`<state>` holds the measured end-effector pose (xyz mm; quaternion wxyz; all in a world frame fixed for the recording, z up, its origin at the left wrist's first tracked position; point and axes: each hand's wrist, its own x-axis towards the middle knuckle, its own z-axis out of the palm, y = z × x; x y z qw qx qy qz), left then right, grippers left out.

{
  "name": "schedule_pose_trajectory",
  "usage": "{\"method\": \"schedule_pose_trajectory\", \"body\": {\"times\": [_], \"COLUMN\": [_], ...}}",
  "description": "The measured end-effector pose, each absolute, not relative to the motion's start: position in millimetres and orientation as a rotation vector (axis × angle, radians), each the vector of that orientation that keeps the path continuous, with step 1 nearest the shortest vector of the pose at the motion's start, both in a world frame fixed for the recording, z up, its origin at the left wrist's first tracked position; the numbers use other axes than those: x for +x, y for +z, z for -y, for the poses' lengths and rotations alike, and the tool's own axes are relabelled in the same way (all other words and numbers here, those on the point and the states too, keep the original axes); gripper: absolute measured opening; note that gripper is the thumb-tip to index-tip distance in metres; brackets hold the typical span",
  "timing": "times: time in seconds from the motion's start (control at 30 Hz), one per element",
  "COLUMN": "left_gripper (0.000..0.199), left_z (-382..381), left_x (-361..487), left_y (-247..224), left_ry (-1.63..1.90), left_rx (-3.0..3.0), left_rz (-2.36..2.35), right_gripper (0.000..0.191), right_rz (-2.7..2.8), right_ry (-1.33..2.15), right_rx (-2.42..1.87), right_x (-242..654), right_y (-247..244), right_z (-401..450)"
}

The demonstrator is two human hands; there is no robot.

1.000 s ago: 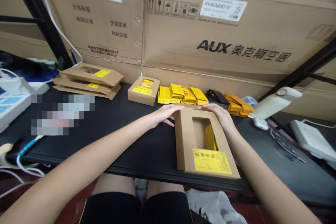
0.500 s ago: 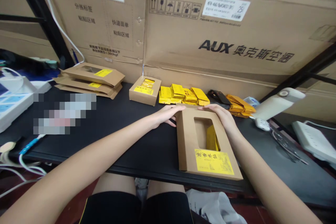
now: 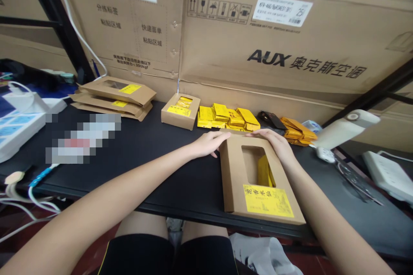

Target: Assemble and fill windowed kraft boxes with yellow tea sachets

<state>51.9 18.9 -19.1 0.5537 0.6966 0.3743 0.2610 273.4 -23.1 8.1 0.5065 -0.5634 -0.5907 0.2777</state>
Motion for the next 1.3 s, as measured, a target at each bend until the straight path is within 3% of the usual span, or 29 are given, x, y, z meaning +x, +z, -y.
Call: {"method": "schedule_pose_trajectory", "body": {"times": [1.3], "left_gripper": [0.053], "left_z": [-10.2], "left_x": [51.3], "left_y": [-16.9], "left_ry": [0.643], "left_rx": [1.775], "left_rz": [-0.866], "right_gripper": [0.022], "right_rz": [1.47], "right_ry": [0.697], "right_rx": [-1.398], "right_x": [272.5], "right_y": [9.0], "right_z": [27.8]}}
